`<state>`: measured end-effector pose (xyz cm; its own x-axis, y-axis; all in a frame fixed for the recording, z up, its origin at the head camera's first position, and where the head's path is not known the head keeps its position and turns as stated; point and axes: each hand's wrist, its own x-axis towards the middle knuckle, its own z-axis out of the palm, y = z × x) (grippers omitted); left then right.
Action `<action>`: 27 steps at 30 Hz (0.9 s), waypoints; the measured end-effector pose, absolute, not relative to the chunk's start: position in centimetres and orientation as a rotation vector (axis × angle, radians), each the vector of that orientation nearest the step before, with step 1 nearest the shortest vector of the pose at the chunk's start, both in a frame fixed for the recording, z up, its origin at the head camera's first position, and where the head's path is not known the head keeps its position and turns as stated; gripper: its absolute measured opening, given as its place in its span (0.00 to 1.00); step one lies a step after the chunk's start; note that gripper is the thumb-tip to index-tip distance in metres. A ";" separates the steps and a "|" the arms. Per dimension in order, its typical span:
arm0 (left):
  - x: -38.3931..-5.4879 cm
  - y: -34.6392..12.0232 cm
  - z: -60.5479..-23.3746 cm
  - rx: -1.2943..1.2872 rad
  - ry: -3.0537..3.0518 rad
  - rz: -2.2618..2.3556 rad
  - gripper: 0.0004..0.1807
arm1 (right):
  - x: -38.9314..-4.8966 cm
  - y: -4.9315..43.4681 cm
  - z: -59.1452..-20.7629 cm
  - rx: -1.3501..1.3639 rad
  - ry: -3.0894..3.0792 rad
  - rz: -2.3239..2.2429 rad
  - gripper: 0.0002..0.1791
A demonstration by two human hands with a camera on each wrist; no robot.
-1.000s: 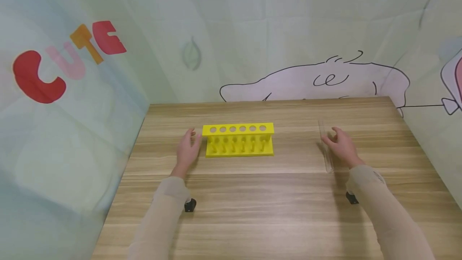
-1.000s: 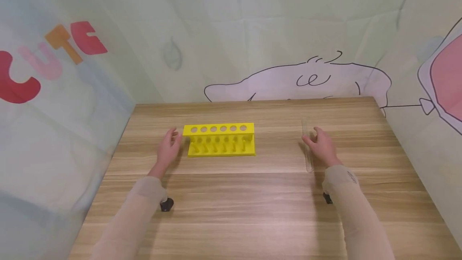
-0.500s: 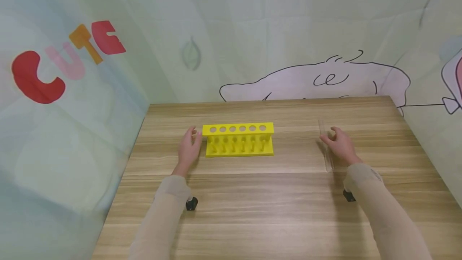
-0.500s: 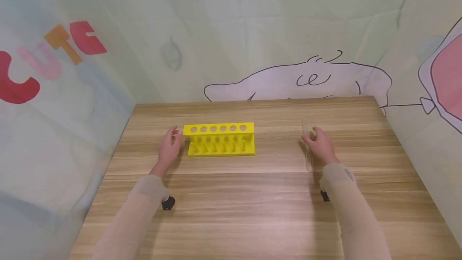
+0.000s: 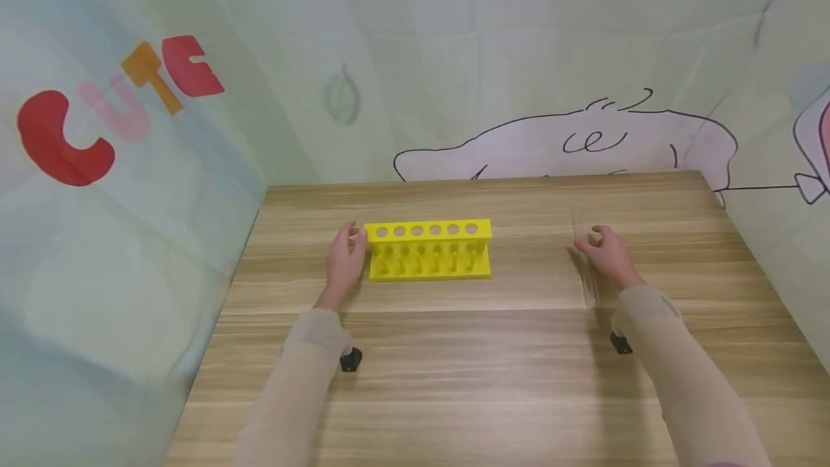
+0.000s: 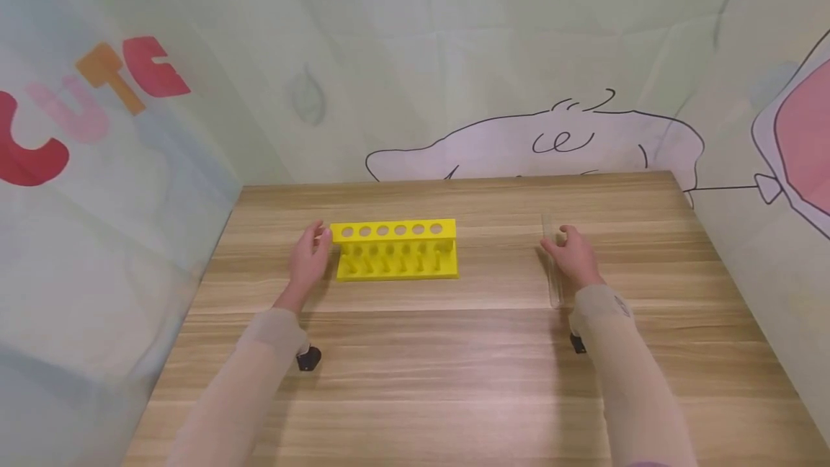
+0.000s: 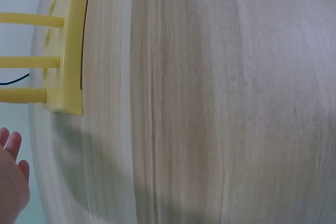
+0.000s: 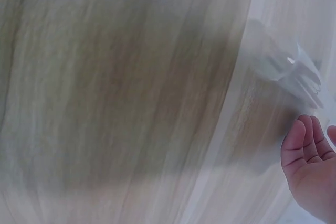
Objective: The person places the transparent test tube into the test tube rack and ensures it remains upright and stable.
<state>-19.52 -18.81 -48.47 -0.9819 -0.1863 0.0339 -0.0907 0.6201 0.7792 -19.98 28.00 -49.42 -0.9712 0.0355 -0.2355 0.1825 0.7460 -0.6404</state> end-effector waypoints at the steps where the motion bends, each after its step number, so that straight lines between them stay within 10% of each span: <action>1: -19.6 -18.7 -48.5 0.235 -2.720 -1.310 0.28 | -20.0 28.0 -49.4 0.172 2.736 -1.034 0.40; 27: -20.2 -17.0 -49.2 0.431 -2.665 -1.507 0.31 | -20.3 27.2 -49.0 0.232 2.662 -1.031 0.39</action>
<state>-20.16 -16.98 -49.15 -0.9600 -0.2642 -0.0928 -0.2157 0.4863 0.8468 -20.25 27.17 -49.00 -0.9490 0.0489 -0.3114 0.2459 0.7331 -0.6341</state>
